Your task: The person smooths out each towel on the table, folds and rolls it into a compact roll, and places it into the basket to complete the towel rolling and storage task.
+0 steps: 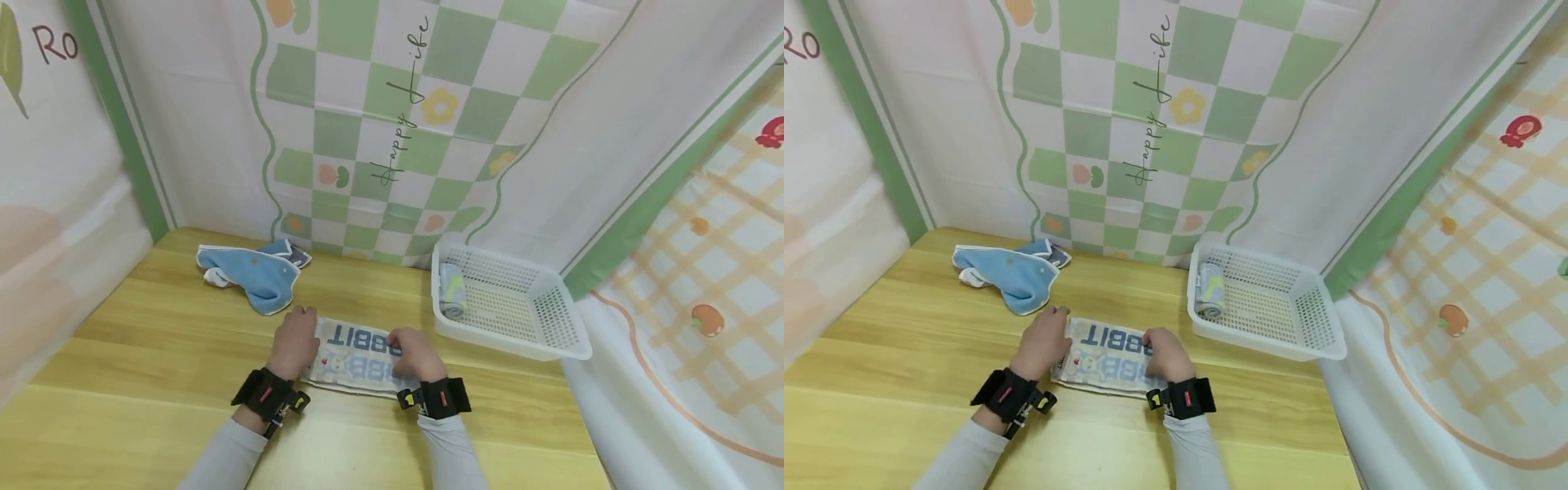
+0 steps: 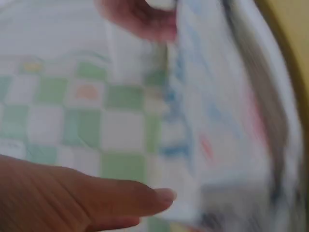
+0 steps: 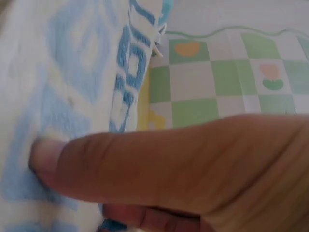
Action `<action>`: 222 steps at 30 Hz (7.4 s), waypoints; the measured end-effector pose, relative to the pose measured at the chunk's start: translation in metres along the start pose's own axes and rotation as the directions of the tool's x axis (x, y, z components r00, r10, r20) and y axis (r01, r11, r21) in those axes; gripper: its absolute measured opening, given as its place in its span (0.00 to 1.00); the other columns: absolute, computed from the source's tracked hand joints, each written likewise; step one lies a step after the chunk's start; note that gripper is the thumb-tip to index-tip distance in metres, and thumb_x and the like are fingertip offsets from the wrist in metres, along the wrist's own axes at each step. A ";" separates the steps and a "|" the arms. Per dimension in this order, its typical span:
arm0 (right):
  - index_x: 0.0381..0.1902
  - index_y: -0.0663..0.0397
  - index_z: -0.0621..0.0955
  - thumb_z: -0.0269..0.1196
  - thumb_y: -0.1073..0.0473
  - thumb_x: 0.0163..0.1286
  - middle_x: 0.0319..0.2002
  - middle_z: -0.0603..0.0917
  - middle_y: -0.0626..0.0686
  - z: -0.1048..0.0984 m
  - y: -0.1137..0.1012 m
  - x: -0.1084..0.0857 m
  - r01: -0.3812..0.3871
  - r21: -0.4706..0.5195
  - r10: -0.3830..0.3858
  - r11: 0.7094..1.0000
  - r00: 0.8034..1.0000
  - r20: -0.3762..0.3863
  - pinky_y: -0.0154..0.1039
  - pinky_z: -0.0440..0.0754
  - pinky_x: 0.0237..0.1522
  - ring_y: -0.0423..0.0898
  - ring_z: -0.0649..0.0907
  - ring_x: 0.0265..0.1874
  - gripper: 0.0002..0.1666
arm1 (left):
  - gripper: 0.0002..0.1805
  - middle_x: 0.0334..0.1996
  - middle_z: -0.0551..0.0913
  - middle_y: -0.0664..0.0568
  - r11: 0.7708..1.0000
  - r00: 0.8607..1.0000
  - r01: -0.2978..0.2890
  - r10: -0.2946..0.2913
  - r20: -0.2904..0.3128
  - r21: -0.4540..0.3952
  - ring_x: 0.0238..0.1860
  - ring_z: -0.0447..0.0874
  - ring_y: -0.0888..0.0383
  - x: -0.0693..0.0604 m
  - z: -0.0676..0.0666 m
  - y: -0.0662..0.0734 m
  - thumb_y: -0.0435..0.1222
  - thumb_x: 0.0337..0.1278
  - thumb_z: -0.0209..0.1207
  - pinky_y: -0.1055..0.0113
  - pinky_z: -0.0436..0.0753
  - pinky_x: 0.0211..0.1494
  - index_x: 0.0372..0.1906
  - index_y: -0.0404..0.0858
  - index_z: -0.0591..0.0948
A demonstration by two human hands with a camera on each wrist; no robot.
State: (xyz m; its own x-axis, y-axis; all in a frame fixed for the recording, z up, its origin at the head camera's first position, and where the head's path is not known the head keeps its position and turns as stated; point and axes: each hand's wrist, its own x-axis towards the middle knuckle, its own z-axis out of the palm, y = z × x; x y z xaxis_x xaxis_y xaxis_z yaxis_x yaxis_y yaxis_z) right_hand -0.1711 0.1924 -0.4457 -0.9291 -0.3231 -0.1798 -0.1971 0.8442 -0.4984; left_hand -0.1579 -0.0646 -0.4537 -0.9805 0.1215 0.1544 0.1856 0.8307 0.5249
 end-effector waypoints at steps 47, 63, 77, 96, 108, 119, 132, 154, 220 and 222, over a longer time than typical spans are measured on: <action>0.22 0.62 0.81 0.74 0.42 0.58 0.31 0.80 0.60 0.042 -0.039 -0.015 -0.073 -0.447 -0.008 0.891 0.984 -0.178 0.45 0.83 0.28 0.53 0.82 0.28 0.27 | 0.08 0.35 0.82 0.47 0.942 0.844 -0.328 0.325 0.427 -0.070 0.36 0.78 0.52 0.029 0.025 0.050 0.26 0.53 0.67 0.57 0.80 0.42 0.39 0.31 0.84; 0.23 0.53 0.81 0.73 0.70 0.42 0.21 0.75 0.43 0.014 -0.043 -0.045 0.154 -0.331 -0.147 0.931 0.988 0.047 0.32 0.72 0.26 0.39 0.71 0.22 0.12 | 0.12 0.22 0.73 0.52 0.966 0.880 -0.244 0.257 0.399 -0.085 0.24 0.70 0.56 -0.002 0.023 0.059 0.18 0.36 0.64 0.66 0.68 0.25 0.26 0.36 0.78; 0.27 0.53 0.78 0.70 0.71 0.51 0.23 0.79 0.49 0.047 -0.033 -0.023 0.188 -0.573 -0.323 0.797 0.936 -0.141 0.34 0.76 0.25 0.44 0.80 0.24 0.12 | 0.13 0.14 0.66 0.62 0.901 0.795 -0.359 0.432 0.426 -0.243 0.17 0.64 0.66 0.007 0.023 0.055 0.28 0.45 0.71 0.73 0.62 0.21 0.17 0.39 0.78; 0.45 0.61 0.84 0.59 0.74 0.61 0.38 0.84 0.50 0.012 0.007 -0.002 0.307 0.125 -0.327 0.943 0.923 0.202 0.30 0.77 0.39 0.37 0.77 0.33 0.15 | 0.12 0.20 0.69 0.58 0.925 0.822 -0.330 0.380 0.423 -0.191 0.23 0.66 0.62 0.005 0.030 0.053 0.23 0.40 0.66 0.71 0.64 0.25 0.23 0.40 0.76; 0.38 0.58 0.88 0.67 0.70 0.63 0.38 0.86 0.52 0.005 -0.005 -0.006 0.357 -0.043 -0.359 0.933 0.928 -0.097 0.39 0.82 0.44 0.46 0.82 0.38 0.07 | 0.08 0.26 0.82 0.53 0.867 0.813 -0.418 0.490 0.315 -0.272 0.29 0.74 0.62 0.026 0.043 0.030 0.21 0.52 0.58 0.68 0.76 0.34 0.31 0.34 0.84; 0.42 0.59 0.82 0.71 0.72 0.58 0.41 0.85 0.54 0.029 -0.008 -0.009 0.304 -0.105 -0.314 0.947 0.944 -0.100 0.43 0.82 0.50 0.49 0.83 0.44 0.14 | 0.12 0.26 0.84 0.52 0.855 0.810 -0.451 0.513 0.285 -0.258 0.27 0.73 0.63 0.025 0.041 0.029 0.21 0.60 0.56 0.69 0.76 0.34 0.32 0.34 0.88; 0.49 0.57 0.79 0.57 0.71 0.74 0.45 0.86 0.54 0.034 0.003 0.002 0.310 -0.068 -0.316 0.948 0.937 -0.145 0.42 0.84 0.49 0.48 0.85 0.46 0.10 | 0.12 0.30 0.87 0.57 0.916 0.857 -0.346 0.397 0.327 -0.204 0.30 0.77 0.62 0.030 0.030 0.045 0.25 0.47 0.67 0.66 0.80 0.38 0.37 0.40 0.91; 0.47 0.58 0.87 0.72 0.64 0.64 0.47 0.86 0.54 0.013 -0.002 -0.008 0.269 0.006 -0.267 0.963 0.957 -0.112 0.46 0.82 0.54 0.50 0.84 0.49 0.14 | 0.11 0.36 0.83 0.50 0.902 0.842 -0.372 0.427 0.329 -0.218 0.37 0.78 0.57 0.028 0.037 0.033 0.21 0.60 0.56 0.60 0.80 0.44 0.43 0.35 0.80; 0.58 0.63 0.80 0.64 0.69 0.69 0.52 0.85 0.60 0.031 -0.008 -0.007 0.259 -0.273 -0.309 0.926 0.938 -0.159 0.47 0.81 0.58 0.55 0.84 0.53 0.19 | 0.16 0.52 0.84 0.40 0.894 0.811 -0.369 0.444 0.382 -0.255 0.54 0.82 0.45 0.033 0.030 0.023 0.30 0.67 0.59 0.49 0.80 0.61 0.57 0.29 0.80; 0.61 0.63 0.79 0.62 0.66 0.73 0.52 0.86 0.59 0.030 -0.004 -0.006 0.249 -0.227 -0.284 0.941 0.949 -0.134 0.47 0.82 0.57 0.54 0.84 0.53 0.20 | 0.20 0.54 0.83 0.39 0.895 0.828 -0.380 0.441 0.345 -0.232 0.55 0.81 0.44 0.033 0.029 0.024 0.30 0.61 0.65 0.50 0.80 0.60 0.58 0.29 0.80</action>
State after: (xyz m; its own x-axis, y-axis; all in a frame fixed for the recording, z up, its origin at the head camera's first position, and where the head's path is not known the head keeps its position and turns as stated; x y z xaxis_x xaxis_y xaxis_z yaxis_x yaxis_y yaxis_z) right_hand -0.1556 0.1782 -0.4686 -0.8683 -0.4888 0.0847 -0.4881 0.8115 -0.3211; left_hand -0.1881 -0.0249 -0.4602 -0.7525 0.6549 0.0703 0.5540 0.5717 0.6052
